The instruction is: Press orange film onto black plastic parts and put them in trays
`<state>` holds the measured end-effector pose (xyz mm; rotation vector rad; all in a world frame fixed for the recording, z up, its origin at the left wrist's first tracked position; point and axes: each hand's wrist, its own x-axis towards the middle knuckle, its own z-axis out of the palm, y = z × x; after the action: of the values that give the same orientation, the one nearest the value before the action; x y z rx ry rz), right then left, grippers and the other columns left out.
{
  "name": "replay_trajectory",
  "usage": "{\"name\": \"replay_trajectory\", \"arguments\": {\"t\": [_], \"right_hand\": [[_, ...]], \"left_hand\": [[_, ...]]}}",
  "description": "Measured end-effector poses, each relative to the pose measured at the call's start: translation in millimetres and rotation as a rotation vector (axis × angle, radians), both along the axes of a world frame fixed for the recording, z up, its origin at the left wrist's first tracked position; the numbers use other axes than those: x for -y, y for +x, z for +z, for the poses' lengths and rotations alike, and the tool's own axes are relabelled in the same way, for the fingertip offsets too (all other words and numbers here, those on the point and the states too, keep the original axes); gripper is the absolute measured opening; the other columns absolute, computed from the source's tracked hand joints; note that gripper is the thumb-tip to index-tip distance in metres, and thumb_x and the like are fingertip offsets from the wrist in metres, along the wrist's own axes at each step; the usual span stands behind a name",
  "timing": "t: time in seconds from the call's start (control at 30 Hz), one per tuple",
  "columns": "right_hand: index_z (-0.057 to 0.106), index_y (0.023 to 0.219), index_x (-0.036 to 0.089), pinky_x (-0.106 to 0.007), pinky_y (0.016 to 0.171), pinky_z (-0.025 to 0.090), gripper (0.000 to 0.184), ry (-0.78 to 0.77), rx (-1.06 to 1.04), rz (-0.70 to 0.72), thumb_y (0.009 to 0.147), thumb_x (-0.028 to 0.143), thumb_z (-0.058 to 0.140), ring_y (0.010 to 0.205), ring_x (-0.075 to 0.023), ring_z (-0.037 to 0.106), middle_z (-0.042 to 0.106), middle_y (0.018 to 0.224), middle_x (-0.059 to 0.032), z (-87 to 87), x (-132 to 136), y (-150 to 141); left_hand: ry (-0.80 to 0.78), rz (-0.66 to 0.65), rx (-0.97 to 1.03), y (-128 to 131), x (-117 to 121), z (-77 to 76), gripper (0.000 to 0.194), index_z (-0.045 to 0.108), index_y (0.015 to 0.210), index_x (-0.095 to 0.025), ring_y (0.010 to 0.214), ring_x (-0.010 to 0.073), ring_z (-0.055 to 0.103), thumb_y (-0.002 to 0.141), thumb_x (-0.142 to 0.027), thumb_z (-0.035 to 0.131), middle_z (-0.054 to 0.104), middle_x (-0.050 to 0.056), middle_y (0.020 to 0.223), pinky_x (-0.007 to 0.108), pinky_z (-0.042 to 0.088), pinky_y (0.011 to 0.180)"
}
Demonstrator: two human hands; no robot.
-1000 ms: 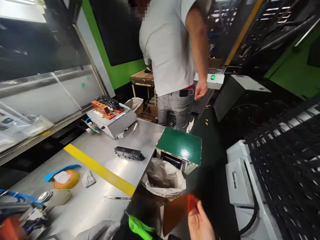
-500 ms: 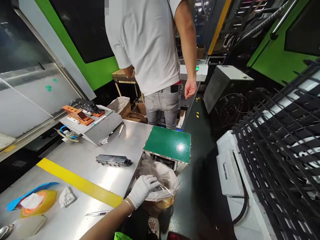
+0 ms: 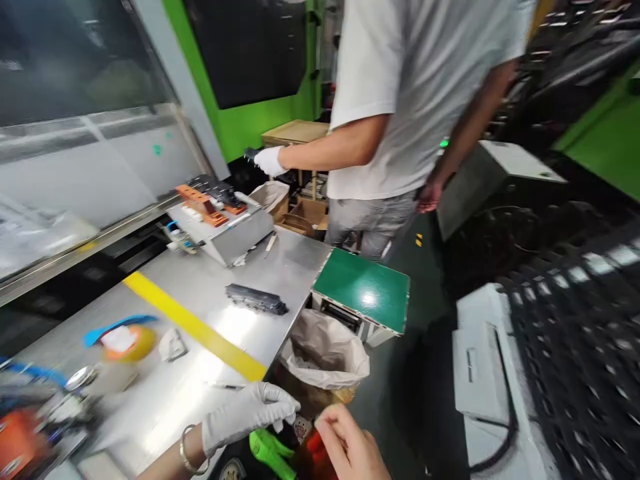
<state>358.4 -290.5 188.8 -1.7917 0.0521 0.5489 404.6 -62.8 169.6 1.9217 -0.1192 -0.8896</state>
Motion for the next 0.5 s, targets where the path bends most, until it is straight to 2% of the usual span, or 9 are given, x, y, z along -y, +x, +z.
{"name": "replay_trajectory", "arguments": {"t": [0.03,0.1,0.17,0.33,0.43,0.5], "right_hand": [[0.054,0.084,0.027,-0.026,0.065,0.050,0.037,-0.025,0.030,0.177,0.091,0.062,0.047,0.068,-0.0197,0.069,0.074,0.071,-0.0001,6.4,-18.4,11.2],[0.052,0.086,0.026,-0.026,0.066,0.047,0.032,-0.083,0.113,0.453,0.096,0.054,0.040,0.069,-0.0187,0.068,0.074,0.073,0.0000,17.2,-57.9,25.8],[0.051,0.087,0.026,-0.026,0.065,0.044,0.030,-0.115,0.164,0.658,0.097,0.050,0.037,0.068,-0.0183,0.067,0.073,0.072,0.0004,25.7,-99.4,28.3],[0.054,0.090,0.025,-0.027,0.067,0.044,0.031,-0.096,0.135,1.043,0.096,0.051,0.038,0.072,-0.0196,0.067,0.073,0.076,-0.0013,35.4,-197.5,-4.4],[0.057,0.088,0.025,-0.029,0.072,0.044,0.039,-0.121,0.110,1.275,0.094,0.058,0.038,0.077,-0.0217,0.067,0.073,0.079,-0.0017,32.6,-245.3,-31.3],[0.057,0.079,0.025,-0.031,0.073,0.044,0.049,-0.142,0.098,1.347,0.092,0.067,0.034,0.079,-0.0227,0.065,0.070,0.079,-0.0022,26.8,-272.3,-46.0]], "left_hand": [[-0.106,0.071,-0.080,-16.5,-14.1,14.9,0.048,0.076,0.085,-0.016,0.066,0.0132,0.063,0.084,-0.060,0.057,0.072,0.002,0.074,0.023,0.049,0.064],[-0.213,0.248,-0.173,-48.9,-43.1,37.4,0.044,0.074,0.078,-0.014,0.057,0.0093,0.054,0.074,-0.058,0.068,0.064,-0.001,0.064,0.021,0.042,0.057],[-0.202,0.427,-0.193,-81.1,-72.0,49.8,0.040,0.073,0.074,-0.014,0.054,0.0088,0.049,0.070,-0.053,0.073,0.058,-0.002,0.059,0.021,0.037,0.053],[-0.033,0.766,-0.100,-172.9,-135.4,54.9,0.023,0.067,0.066,-0.016,0.053,0.0112,0.051,0.070,-0.038,0.067,0.056,-0.003,0.055,0.021,0.035,0.048],[0.072,0.878,-0.031,-234.7,-168.9,57.7,0.016,0.065,0.061,-0.017,0.056,0.0100,0.049,0.070,-0.030,0.061,0.055,-0.004,0.055,0.020,0.034,0.049],[0.074,1.027,-0.014,-275.0,-193.9,60.5,0.013,0.064,0.061,-0.017,0.056,0.0103,0.051,0.068,-0.028,0.061,0.056,-0.005,0.056,0.021,0.036,0.052]]}}
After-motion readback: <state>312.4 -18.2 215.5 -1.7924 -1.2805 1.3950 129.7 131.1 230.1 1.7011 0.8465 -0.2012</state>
